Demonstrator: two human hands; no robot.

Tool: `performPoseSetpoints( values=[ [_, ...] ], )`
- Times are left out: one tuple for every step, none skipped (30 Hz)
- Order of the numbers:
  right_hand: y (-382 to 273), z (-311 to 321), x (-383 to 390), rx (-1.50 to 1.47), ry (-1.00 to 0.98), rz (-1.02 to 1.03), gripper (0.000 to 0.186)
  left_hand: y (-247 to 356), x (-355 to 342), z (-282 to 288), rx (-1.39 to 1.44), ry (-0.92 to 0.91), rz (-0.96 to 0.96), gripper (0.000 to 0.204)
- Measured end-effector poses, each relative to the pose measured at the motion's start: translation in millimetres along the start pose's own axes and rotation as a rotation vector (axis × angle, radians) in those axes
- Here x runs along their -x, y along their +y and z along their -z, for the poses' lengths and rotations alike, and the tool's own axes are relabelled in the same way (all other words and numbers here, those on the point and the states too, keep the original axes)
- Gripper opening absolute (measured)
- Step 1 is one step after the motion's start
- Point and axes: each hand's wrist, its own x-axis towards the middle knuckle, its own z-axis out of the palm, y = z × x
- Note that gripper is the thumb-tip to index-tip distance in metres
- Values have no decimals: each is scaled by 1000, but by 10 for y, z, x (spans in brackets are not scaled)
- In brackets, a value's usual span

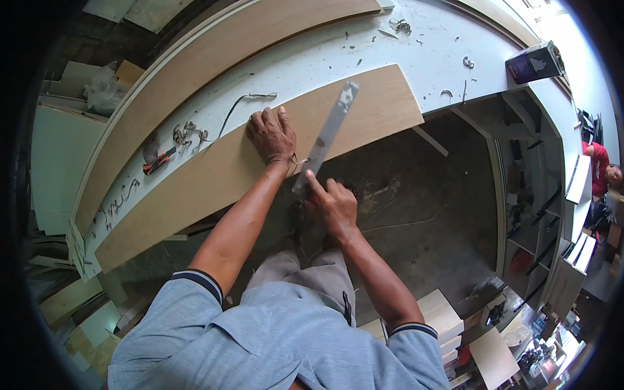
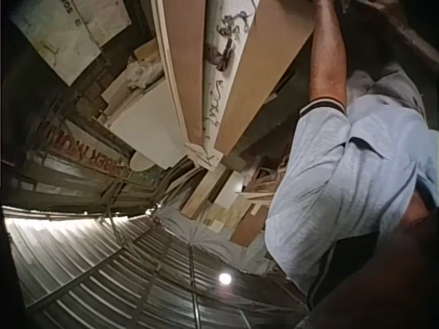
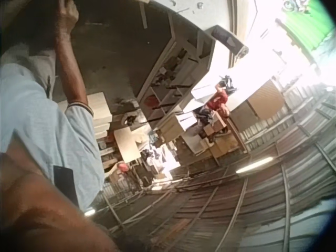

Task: The person marks a wood plank using a square and a small metal tool to scribe lines across the surface.

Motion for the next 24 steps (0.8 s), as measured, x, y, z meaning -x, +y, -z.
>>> performPoseSetpoints(
  values=[
    [-57, 0, 23, 16, -77, -35, 81, -12, -1, -7, 1, 37, -27, 37],
    [-93, -3, 36, 40, -195, -86, 80, -23, -4, -12, 11, 17, -6, 35],
    [-150, -53, 30, 8, -156, -92, 79, -36, 11, -9, 27, -34, 8, 34],
    [-186, -97, 25, 0, -87, -61, 79, -36, 24, -11, 20, -25, 17, 34],
    [-214, -170, -17, 7, -11, -36, 79, -35, 25, -15, 42, -21, 24, 34],
    [-240, -236, -45, -10, 72, 18, 79, -26, 28, -20, 67, 8, 26, 35],
    [-249, -279, -49, -27, 81, 4, 78, -8, 27, -29, 53, 92, 12, 38],
    [-266, -331, -69, -2, 22, -47, 78, 0, 24, -38, 66, 99, -15, 38],
    [-278, -363, -79, 22, 17, -63, 77, -4, 21, -38, 78, 76, 8, 38],
    [-299, -382, -83, 55, -23, -101, 77, -49, 28, -10, 85, 50, 37, 37],
    [-315, -375, -80, 46, 20, -66, 77, -119, 27, 31, 90, 55, 38, 37],
    [-334, -347, -66, 48, 14, -77, 75, -221, 10, 83, 220, 11, -3, 38],
    [-357, -312, -65, 43, 15, -85, 74, -353, -22, 148, 349, -54, -44, 39],
    [-380, -261, -51, 45, 20, -88, 74, -541, -35, 251, 342, -37, -89, 38],
    [-396, -206, -37, 31, 42, -87, 73, -794, -25, 392, 337, -64, -122, 37],
    [-410, -157, -20, -8, 92, -56, 71, -1073, -35, 528, 241, -55, -144, 35],
    [-415, -111, 5, -10, 90, -60, 68, -1338, -35, 668, 195, -136, -86, 34],
    [-419, -92, 18, 13, 90, -85, 68, -1534, -37, 752, 153, -95, -58, 32],
    [-427, -88, 36, 49, 40, -88, 67, -1644, -49, 757, 147, -20, -127, 32],
    [-433, -106, 41, 101, -56, -119, 67, -1741, -42, 765, 138, 16, -101, 31],
    [-448, -141, 45, 94, -56, -95, 65, -1769, -24, 731, 123, 23, -125, 31],
    [-460, -188, 32, 64, 1, -32, 65, -1764, -20, 680, 53, 7, -111, 32],
    [-494, -253, 12, 59, 41, -18, 65, -1758, 4, 656, -21, -45, -145, 33],
    [-535, -310, -7, 38, 17, -11, 65, -1735, 13, 628, -43, -25, -77, 33]
  ],
)
